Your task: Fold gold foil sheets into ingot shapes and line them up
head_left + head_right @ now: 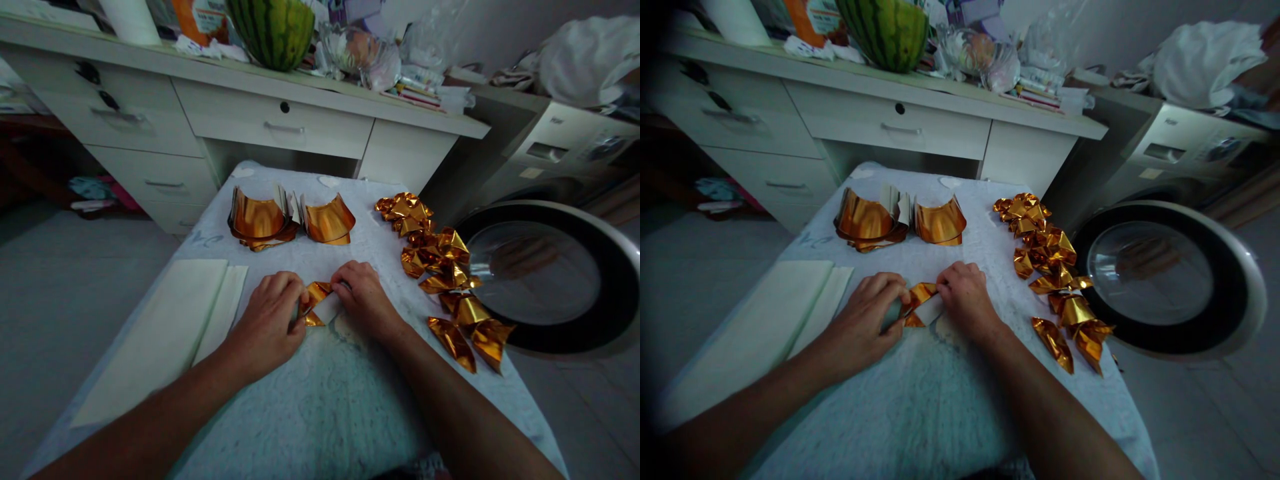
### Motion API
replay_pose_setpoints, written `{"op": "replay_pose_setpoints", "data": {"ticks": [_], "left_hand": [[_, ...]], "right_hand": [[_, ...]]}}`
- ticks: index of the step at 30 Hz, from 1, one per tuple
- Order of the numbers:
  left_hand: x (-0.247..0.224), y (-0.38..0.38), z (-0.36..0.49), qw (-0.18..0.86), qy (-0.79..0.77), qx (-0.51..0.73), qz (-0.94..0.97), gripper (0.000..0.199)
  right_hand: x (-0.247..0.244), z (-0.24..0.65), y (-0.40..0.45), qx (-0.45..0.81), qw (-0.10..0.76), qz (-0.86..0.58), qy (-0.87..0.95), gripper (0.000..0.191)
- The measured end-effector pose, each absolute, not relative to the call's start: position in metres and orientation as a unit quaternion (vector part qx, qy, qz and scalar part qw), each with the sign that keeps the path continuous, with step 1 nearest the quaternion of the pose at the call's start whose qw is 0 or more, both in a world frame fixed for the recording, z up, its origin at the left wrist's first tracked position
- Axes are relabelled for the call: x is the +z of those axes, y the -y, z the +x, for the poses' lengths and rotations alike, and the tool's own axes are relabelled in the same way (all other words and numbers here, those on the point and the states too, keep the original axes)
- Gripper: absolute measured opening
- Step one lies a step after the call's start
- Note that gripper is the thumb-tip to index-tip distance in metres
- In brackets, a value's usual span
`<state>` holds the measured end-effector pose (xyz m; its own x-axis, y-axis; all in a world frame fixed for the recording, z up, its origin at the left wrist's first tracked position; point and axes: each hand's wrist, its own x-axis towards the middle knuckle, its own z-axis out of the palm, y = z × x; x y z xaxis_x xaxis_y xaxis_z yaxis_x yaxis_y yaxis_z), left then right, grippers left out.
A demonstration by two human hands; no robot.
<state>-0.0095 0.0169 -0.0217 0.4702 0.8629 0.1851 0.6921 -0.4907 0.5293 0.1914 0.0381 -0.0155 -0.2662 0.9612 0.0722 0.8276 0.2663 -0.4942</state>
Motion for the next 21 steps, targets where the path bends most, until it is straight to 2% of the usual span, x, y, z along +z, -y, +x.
{"op": "replay_pose_setpoints", "data": {"ticks": [3, 7, 12, 16, 21], "left_hand": [[-0.0211, -0.0171, -0.0096, 0.191, -0.467, 0.198, 0.841, 0.022], [-0.0193, -0.0160, -0.0088, 0.197, -0.444, 0.188, 0.853, 0.022], [-0.0188, -0.0147, -0.0095, 0.205, -0.455, 0.201, 0.843, 0.020], [-0.0199, -0.0173, -0.0115, 0.234, -0.464, 0.216, 0.827, 0.021], [-0.0171, -0.0224, -0.0127, 0.323, -0.469, 0.250, 0.783, 0.015]], "right_hand": [[-0.0177, 0.1896, -0.0388, 0.180, 0.190, -0.581, 0.770, 0.004], [-0.0227, 0.1886, -0.0372, 0.176, 0.193, -0.585, 0.768, 0.011], [-0.0207, 0.1894, -0.0342, 0.185, 0.205, -0.579, 0.767, 0.008], [-0.0163, 0.1926, -0.0325, 0.262, 0.250, -0.565, 0.742, 0.012], [-0.0192, 0.1975, -0.0320, 0.371, 0.318, -0.550, 0.678, 0.006]]}}
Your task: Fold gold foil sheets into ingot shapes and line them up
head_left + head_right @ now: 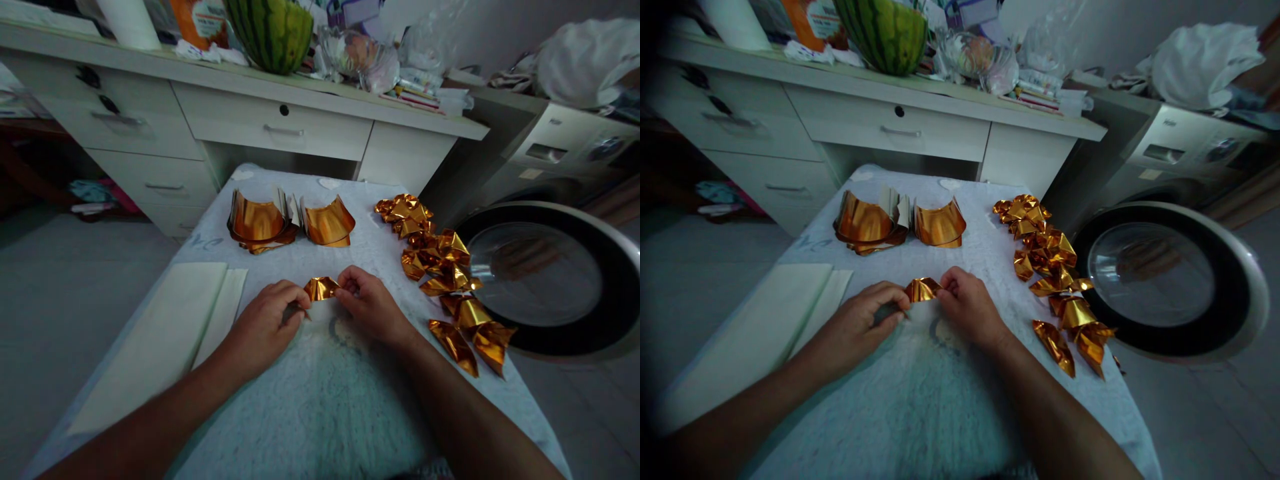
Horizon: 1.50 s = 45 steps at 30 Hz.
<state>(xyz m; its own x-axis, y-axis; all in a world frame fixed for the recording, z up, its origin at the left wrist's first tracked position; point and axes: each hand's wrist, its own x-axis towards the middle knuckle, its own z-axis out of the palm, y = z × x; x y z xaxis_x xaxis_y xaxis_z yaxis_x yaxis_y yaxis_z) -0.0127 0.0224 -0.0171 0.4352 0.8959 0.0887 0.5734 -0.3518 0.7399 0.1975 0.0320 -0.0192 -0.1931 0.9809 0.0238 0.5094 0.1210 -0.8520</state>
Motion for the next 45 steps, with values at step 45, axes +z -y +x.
{"op": "replay_pose_setpoints", "data": {"ticks": [45], "left_hand": [[-0.028, -0.030, -0.011, 0.162, -0.519, 0.231, 0.807, 0.013]], "right_hand": [[-0.010, 0.184, -0.019, 0.236, 0.165, -0.454, 0.843, 0.029]]}}
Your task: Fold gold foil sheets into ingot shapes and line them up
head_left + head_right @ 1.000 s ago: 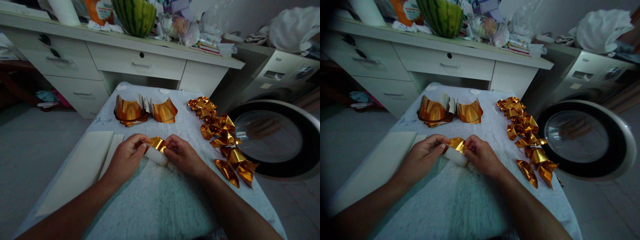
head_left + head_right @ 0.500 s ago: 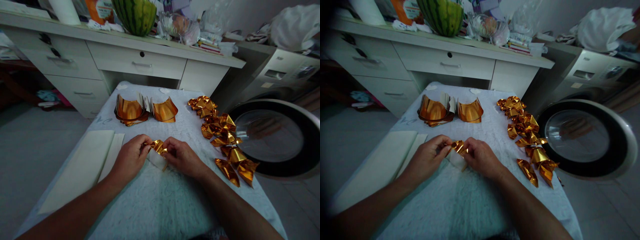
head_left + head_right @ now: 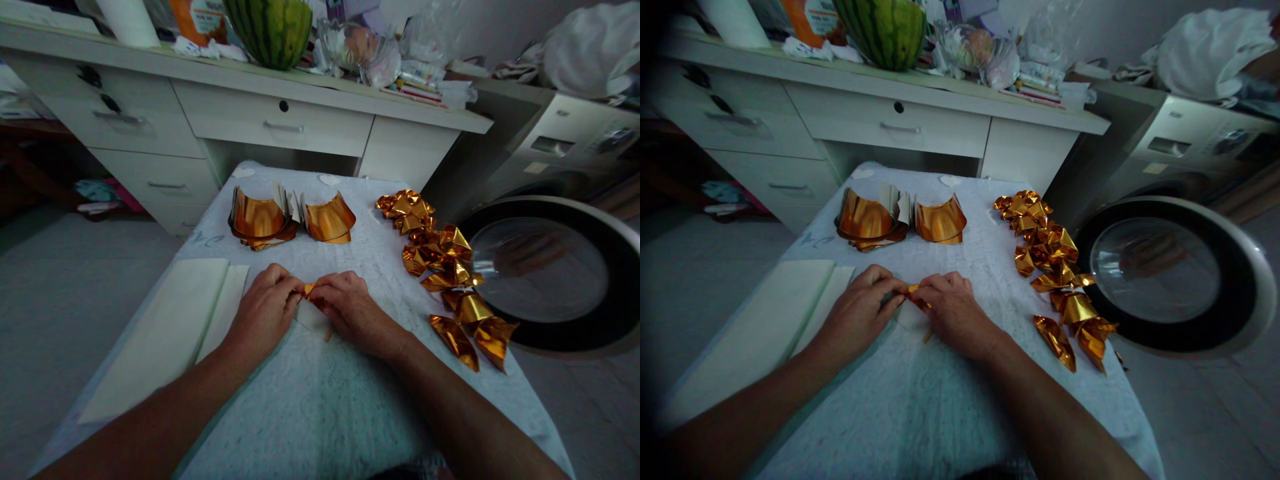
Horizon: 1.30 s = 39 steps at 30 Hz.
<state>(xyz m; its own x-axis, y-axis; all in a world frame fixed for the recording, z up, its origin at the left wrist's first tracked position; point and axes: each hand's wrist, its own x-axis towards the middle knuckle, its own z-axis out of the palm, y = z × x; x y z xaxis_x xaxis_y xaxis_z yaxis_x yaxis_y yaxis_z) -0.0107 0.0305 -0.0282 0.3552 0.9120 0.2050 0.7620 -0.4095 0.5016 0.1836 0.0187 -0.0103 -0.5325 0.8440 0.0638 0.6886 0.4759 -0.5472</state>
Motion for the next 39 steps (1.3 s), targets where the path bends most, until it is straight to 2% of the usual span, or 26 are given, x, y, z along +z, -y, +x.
{"op": "replay_pose_setpoints", "data": {"ticks": [7, 15, 21, 27, 30, 39], "left_hand": [[-0.029, -0.028, -0.012, 0.172, -0.469, 0.207, 0.841, 0.019], [-0.029, -0.027, -0.011, 0.117, -0.434, 0.184, 0.874, 0.020], [-0.031, -0.026, -0.009, 0.143, -0.405, 0.175, 0.886, 0.021], [-0.024, -0.020, -0.013, 0.172, -0.379, 0.165, 0.894, 0.021], [-0.019, -0.017, -0.014, 0.188, -0.377, 0.161, 0.893, 0.014], [-0.018, -0.018, -0.013, 0.216, -0.379, 0.167, 0.884, 0.020]], "right_hand": [[-0.009, 0.186, -0.020, 0.251, 0.155, -0.437, 0.849, 0.029], [-0.009, 0.195, -0.023, 0.280, 0.204, -0.393, 0.852, 0.015], [-0.002, 0.201, -0.020, 0.272, 0.155, -0.406, 0.859, 0.009], [0.007, 0.201, -0.016, 0.258, 0.088, -0.405, 0.873, 0.035], [0.004, 0.200, -0.015, 0.243, 0.089, -0.400, 0.879, 0.035], [0.002, 0.198, -0.013, 0.225, 0.102, -0.395, 0.885, 0.025]]}}
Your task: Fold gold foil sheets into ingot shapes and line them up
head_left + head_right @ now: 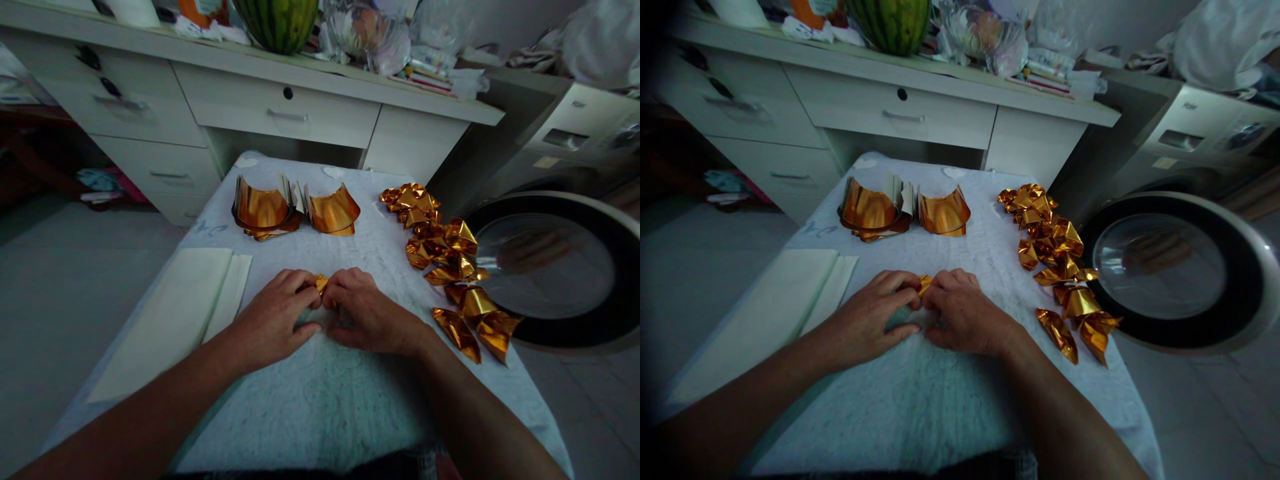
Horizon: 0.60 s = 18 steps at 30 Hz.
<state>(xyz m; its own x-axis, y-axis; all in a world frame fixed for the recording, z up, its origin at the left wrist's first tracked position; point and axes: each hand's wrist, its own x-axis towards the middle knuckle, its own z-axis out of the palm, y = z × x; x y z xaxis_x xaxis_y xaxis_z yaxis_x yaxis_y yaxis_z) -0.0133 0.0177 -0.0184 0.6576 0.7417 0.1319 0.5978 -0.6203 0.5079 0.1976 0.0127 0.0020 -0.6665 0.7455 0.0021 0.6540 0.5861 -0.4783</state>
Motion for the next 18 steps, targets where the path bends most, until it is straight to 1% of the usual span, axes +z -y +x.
{"op": "replay_pose_setpoints", "data": {"ticks": [7, 11, 14, 16, 18], "left_hand": [[-0.0201, -0.0135, -0.0088, 0.223, -0.405, 0.186, 0.867, 0.020], [-0.0222, -0.0107, -0.0054, 0.239, -0.422, 0.202, 0.851, 0.016], [-0.0237, -0.0115, -0.0052, 0.234, -0.421, 0.211, 0.850, 0.009], [-0.0240, -0.0130, -0.0058, 0.230, -0.414, 0.215, 0.854, 0.005], [-0.0234, -0.0143, -0.0064, 0.228, -0.411, 0.211, 0.857, 0.009]], "right_hand": [[0.0032, 0.1970, -0.0132, 0.227, 0.119, -0.389, 0.885, 0.016], [0.0058, 0.1997, -0.0125, 0.247, 0.114, -0.381, 0.884, 0.020], [0.0061, 0.2000, -0.0113, 0.248, 0.106, -0.383, 0.883, 0.026], [0.0053, 0.1992, -0.0106, 0.245, 0.104, -0.391, 0.881, 0.026], [0.0039, 0.1982, -0.0099, 0.242, 0.105, -0.398, 0.879, 0.023]]}}
